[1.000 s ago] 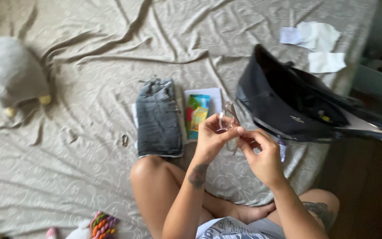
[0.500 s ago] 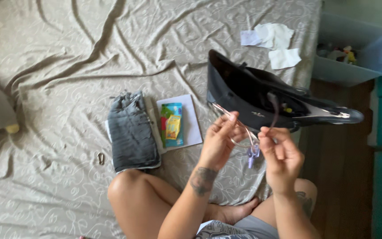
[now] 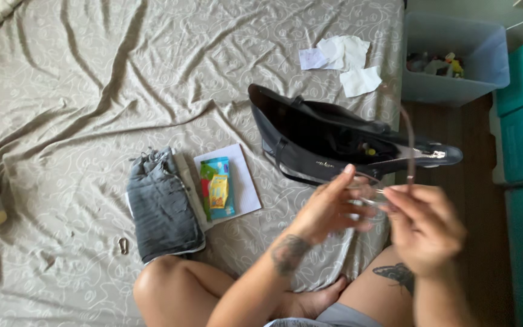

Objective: The person sits on a bed and packs a small black pouch with cosmetics, then places the pouch, a notebook, glasses, bottles and other personal items into a black handbag, zips the handbag closed, and finally takes some items back out onto the bed.

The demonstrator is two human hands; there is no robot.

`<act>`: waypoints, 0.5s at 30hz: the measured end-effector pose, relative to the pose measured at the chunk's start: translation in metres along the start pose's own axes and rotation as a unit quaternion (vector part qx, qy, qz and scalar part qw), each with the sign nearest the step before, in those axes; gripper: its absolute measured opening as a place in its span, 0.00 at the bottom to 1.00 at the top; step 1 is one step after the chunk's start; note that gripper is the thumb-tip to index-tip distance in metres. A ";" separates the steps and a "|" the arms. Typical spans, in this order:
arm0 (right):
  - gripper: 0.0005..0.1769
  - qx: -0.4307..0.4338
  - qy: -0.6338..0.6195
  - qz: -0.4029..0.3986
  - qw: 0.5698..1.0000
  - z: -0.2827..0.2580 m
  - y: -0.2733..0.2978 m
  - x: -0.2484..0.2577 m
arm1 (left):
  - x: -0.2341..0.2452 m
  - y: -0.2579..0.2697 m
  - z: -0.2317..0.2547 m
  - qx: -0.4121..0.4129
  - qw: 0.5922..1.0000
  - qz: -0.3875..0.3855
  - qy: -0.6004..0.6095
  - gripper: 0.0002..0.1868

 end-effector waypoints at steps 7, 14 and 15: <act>0.12 -0.018 0.115 -0.121 0.986 -0.020 -0.055 0.058 | 0.005 -0.023 0.137 -0.458 0.516 0.057 -0.722 0.08; 0.14 -0.015 0.109 -0.167 0.980 -0.034 -0.095 0.045 | 0.038 -0.151 0.142 -0.344 0.312 -0.080 -0.882 0.08; 0.13 -0.015 0.104 -0.168 0.980 -0.032 -0.098 0.043 | 0.041 -0.162 0.148 -0.361 0.333 -0.082 -0.867 0.10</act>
Point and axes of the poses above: each hand's wrist, its own y-axis away from the middle knuckle, its own x-axis out of the back of the hand, z = x × y, the point moved 7 cm from there along -y, towards the middle knuckle, and after that the axes turned 10 degrees about -x, right-handed, at the moved point
